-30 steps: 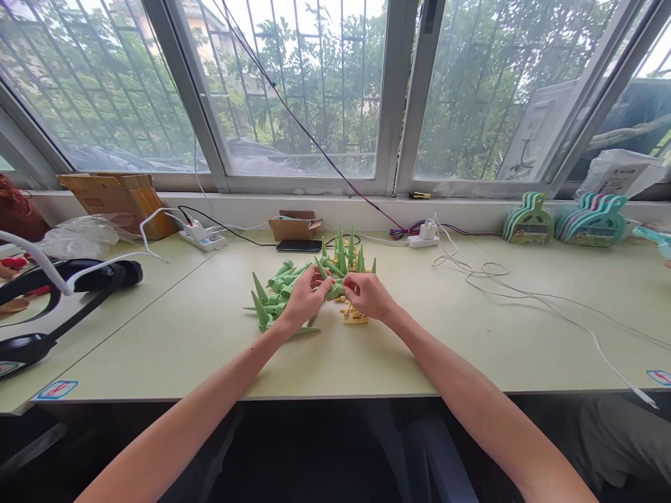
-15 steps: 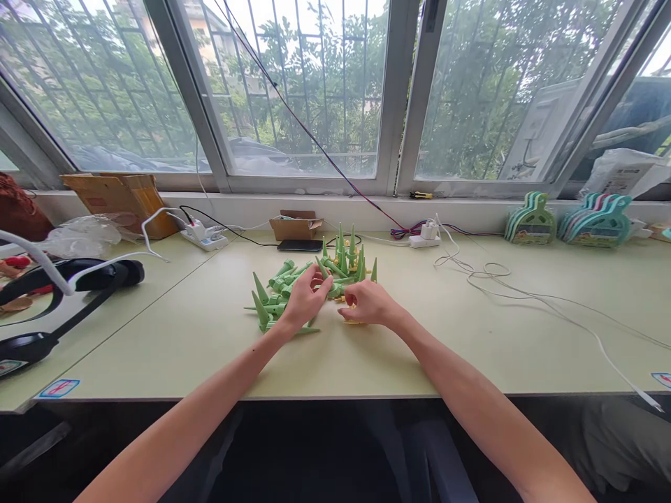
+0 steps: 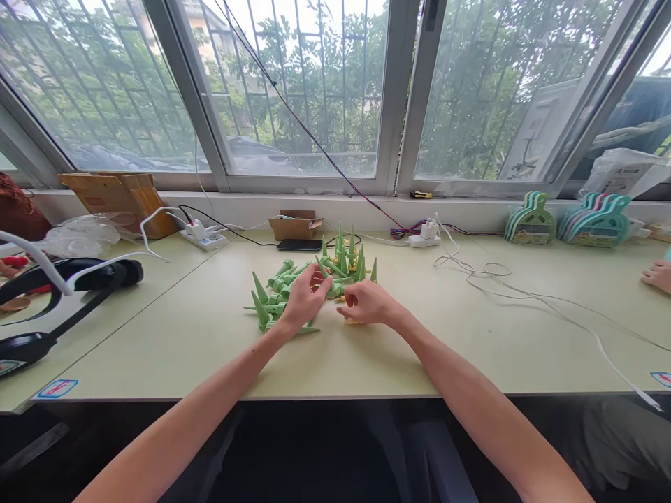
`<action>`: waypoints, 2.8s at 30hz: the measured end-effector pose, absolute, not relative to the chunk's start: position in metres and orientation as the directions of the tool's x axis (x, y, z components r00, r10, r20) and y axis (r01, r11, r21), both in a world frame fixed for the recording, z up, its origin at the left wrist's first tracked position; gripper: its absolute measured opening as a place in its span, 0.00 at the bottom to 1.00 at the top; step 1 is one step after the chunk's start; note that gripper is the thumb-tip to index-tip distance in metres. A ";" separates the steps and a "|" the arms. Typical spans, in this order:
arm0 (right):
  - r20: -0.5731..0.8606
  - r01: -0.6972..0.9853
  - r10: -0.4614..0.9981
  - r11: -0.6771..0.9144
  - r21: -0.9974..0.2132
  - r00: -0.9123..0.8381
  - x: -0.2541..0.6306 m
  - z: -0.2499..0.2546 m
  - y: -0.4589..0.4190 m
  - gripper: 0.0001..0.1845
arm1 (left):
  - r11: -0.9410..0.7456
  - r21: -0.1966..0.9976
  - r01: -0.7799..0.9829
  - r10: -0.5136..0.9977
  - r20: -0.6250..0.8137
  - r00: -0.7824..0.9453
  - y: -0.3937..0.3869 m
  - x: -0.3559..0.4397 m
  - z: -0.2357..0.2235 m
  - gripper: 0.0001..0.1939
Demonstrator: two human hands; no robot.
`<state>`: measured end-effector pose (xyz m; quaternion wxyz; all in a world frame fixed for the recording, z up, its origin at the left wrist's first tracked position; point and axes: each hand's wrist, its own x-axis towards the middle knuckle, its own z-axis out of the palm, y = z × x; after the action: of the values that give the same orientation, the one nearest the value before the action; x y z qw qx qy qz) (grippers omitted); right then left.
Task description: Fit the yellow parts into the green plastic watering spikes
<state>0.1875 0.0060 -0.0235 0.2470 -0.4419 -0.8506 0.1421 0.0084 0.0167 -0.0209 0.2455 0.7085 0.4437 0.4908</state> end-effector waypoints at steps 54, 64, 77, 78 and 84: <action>0.293 0.636 0.823 0.564 -0.527 -0.486 0.186 -0.028 0.006 0.10 | -0.367 0.909 0.197 0.930 0.362 0.063 0.019 0.009 -0.020 0.06; 0.384 0.606 0.816 0.579 -0.545 -0.433 0.184 -0.028 0.006 0.09 | -0.366 0.908 0.206 0.928 0.373 0.004 0.019 0.010 -0.018 0.05; 0.315 0.467 0.840 0.515 -0.719 -0.442 0.182 -0.028 0.002 0.11 | -0.372 0.902 0.220 0.924 0.381 -0.001 0.018 0.010 -0.017 0.04; 0.311 0.462 0.843 0.509 -0.726 -0.440 0.182 -0.028 0.003 0.11 | -0.373 0.901 0.222 0.924 0.382 0.001 0.018 0.010 -0.018 0.04; 0.398 0.507 0.835 0.548 -0.665 -0.380 0.182 -0.025 0.002 0.11 | -0.370 0.903 0.219 0.927 0.375 0.016 0.018 0.010 -0.019 0.04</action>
<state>0.1816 0.0023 -0.0252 0.3663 -0.4195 -0.7999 0.2236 0.0101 0.0177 -0.0194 0.3308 0.6315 0.4536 0.5349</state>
